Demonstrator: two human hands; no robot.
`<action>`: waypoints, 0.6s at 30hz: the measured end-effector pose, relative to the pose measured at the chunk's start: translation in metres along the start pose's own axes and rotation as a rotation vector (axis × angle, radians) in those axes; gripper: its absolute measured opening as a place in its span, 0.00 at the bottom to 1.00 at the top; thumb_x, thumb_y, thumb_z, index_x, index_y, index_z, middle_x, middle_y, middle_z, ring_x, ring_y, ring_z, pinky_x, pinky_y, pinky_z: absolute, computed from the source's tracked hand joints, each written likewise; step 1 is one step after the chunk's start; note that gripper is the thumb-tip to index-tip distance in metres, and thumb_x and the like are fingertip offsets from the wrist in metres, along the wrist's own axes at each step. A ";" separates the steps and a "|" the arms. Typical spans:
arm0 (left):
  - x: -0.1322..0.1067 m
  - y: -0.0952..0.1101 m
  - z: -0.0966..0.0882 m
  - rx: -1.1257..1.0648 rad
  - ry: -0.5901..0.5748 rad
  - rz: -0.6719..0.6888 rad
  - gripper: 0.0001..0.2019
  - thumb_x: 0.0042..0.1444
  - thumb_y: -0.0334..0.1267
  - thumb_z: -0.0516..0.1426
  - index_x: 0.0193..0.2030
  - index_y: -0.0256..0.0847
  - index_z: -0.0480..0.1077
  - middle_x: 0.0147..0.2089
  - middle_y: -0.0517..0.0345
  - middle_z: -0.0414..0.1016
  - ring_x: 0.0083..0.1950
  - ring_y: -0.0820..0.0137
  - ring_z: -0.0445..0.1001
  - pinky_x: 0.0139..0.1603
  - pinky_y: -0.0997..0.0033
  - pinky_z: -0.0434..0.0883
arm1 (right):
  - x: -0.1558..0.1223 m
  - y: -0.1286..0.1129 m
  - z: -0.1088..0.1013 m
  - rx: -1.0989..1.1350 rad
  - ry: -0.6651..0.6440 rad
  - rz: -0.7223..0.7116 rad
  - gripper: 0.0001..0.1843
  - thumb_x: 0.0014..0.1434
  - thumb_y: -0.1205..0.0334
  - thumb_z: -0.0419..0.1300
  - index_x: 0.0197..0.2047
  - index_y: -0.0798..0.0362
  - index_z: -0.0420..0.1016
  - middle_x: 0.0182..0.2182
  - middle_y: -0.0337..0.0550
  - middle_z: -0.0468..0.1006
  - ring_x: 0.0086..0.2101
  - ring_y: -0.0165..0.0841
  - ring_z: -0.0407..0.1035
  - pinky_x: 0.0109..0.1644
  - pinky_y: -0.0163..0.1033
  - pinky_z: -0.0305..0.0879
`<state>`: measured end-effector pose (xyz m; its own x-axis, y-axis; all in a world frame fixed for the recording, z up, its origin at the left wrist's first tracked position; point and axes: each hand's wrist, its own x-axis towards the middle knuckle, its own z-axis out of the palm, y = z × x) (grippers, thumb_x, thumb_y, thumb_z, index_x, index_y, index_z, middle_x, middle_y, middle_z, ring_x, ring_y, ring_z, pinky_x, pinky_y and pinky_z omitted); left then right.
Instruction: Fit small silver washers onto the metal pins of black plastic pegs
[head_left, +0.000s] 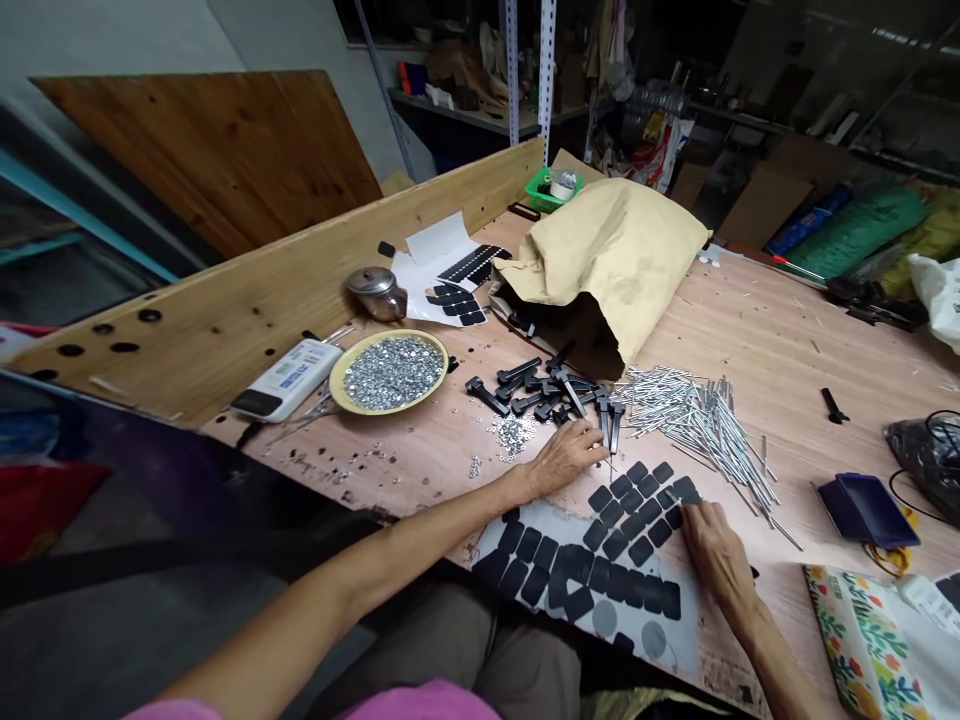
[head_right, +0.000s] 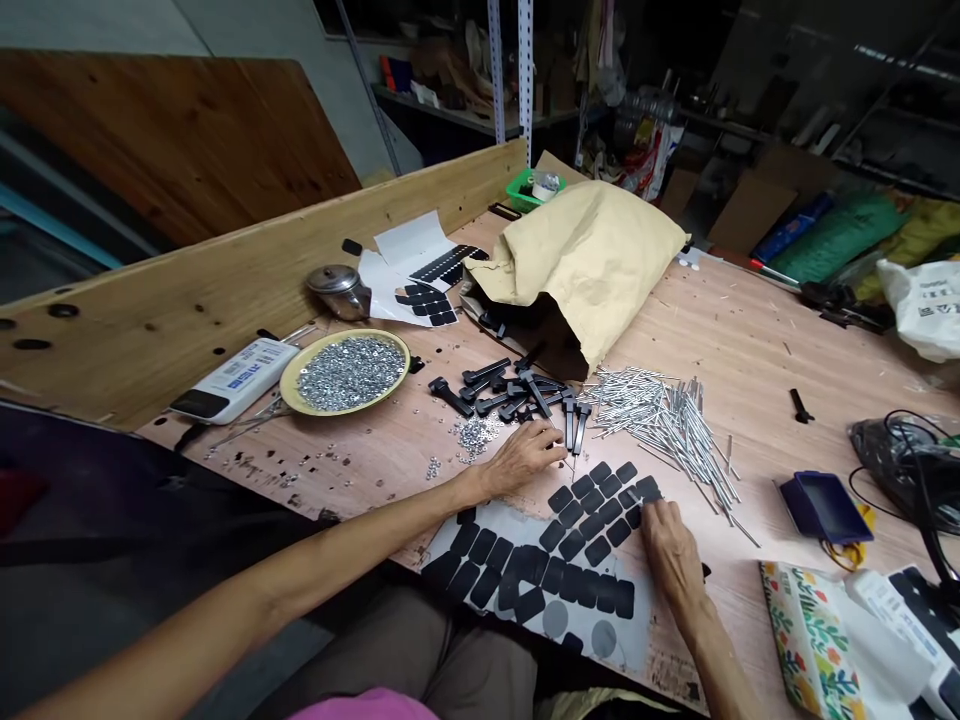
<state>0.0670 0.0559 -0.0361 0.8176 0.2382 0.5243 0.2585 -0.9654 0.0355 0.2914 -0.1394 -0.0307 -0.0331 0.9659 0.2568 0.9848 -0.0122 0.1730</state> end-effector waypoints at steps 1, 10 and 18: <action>0.001 0.002 -0.004 -0.028 0.051 0.005 0.09 0.61 0.27 0.49 0.40 0.39 0.69 0.43 0.54 0.72 0.46 0.66 0.64 0.43 0.68 0.61 | 0.002 -0.001 -0.002 -0.019 0.007 0.032 0.17 0.65 0.67 0.42 0.28 0.52 0.66 0.25 0.44 0.66 0.29 0.34 0.61 0.25 0.34 0.61; 0.011 0.041 -0.054 -0.389 0.341 -0.022 0.09 0.62 0.30 0.46 0.40 0.39 0.66 0.34 0.56 0.73 0.39 0.71 0.69 0.55 0.60 0.63 | 0.003 -0.012 -0.005 0.104 -0.052 -0.035 0.20 0.62 0.73 0.37 0.31 0.51 0.67 0.26 0.44 0.66 0.27 0.33 0.60 0.24 0.34 0.61; -0.014 0.068 -0.091 -1.091 0.081 -0.685 0.06 0.57 0.34 0.51 0.35 0.37 0.68 0.29 0.58 0.71 0.31 0.74 0.69 0.34 0.76 0.66 | -0.032 -0.039 -0.029 0.309 -0.060 -0.028 0.17 0.65 0.56 0.43 0.30 0.48 0.69 0.26 0.42 0.71 0.28 0.31 0.68 0.28 0.33 0.66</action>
<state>0.0262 -0.0231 0.0358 0.6429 0.7466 0.1711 0.0275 -0.2458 0.9689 0.2495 -0.1774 -0.0178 -0.0599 0.9785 0.1974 0.9891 0.0849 -0.1205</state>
